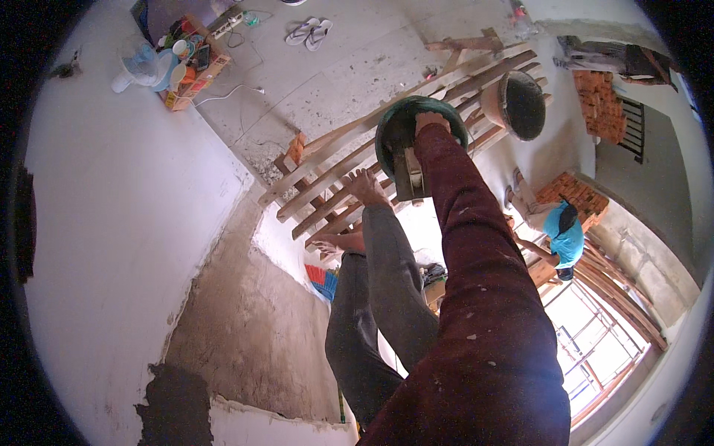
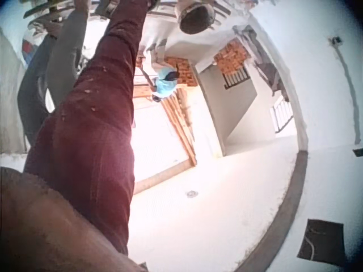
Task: The person applies plaster to a vertical section of a wall using a trowel and then smooths it with a float, occasionally refilling from a bucket.
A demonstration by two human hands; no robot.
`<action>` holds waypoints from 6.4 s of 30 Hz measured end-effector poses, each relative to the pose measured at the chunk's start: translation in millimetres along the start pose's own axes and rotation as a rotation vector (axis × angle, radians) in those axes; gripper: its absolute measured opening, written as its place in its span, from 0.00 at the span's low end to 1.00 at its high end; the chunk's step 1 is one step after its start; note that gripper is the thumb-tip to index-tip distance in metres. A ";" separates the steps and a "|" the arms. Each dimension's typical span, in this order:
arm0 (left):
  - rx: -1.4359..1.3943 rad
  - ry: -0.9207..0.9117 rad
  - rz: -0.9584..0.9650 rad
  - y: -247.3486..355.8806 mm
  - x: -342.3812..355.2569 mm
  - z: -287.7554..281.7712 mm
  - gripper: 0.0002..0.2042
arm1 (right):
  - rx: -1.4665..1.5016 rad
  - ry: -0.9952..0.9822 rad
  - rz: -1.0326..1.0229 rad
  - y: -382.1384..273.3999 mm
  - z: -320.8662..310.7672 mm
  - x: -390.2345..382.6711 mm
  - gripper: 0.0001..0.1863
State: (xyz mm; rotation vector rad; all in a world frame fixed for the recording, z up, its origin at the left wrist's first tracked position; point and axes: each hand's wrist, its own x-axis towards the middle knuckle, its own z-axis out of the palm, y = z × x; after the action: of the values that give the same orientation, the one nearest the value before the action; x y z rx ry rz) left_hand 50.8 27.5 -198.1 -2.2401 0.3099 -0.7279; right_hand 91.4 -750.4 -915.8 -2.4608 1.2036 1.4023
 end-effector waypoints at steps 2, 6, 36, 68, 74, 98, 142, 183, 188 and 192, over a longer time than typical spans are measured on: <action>-0.021 0.006 0.014 8.6 5.0 11.0 0.32 | -0.052 -0.011 -0.014 3.9 2.7 7.2 0.20; -0.001 -0.009 -0.007 -21.3 -1.7 45.9 0.32 | -0.077 0.084 -0.185 26.1 -9.5 10.1 0.19; 0.427 0.037 -0.829 -138.1 -93.2 -134.6 0.33 | 0.848 1.128 -2.661 -272.1 -373.2 -1106.8 0.29; 0.455 0.041 -0.893 -134.6 -101.5 -141.7 0.30 | 1.212 0.910 -2.689 -262.4 -447.6 -1202.7 0.21; 0.461 0.091 -0.881 -135.2 -96.1 -141.7 0.30 | 0.924 0.980 -2.819 -237.3 -419.8 -1200.7 0.22; 0.462 0.068 -0.871 -137.7 -101.5 -147.1 0.31 | 0.958 1.038 -2.823 -230.2 -467.8 -1250.3 0.23; 0.553 0.031 -0.866 -135.5 -96.2 -145.5 0.29 | 0.962 1.106 -2.757 -250.5 -492.2 -1234.0 0.20; 0.591 0.088 -0.789 -144.5 -89.0 -130.1 0.30 | 1.203 1.131 -2.599 -311.5 -557.6 -1196.6 0.21; 0.593 0.081 -0.815 -141.1 -92.2 -137.9 0.31 | 0.680 0.969 -2.844 -287.8 -424.0 -1110.4 0.25; 0.554 0.090 -0.815 -139.5 -93.2 -136.2 0.30 | 0.730 0.901 -2.726 -294.8 -462.8 -1141.4 0.22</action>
State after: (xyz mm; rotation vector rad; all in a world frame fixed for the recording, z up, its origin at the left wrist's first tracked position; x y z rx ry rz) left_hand -104.8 83.8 -59.0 -1.7486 -0.7310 -1.1554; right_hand 290.5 -54.9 123.8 -1.3555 -1.3942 -0.7904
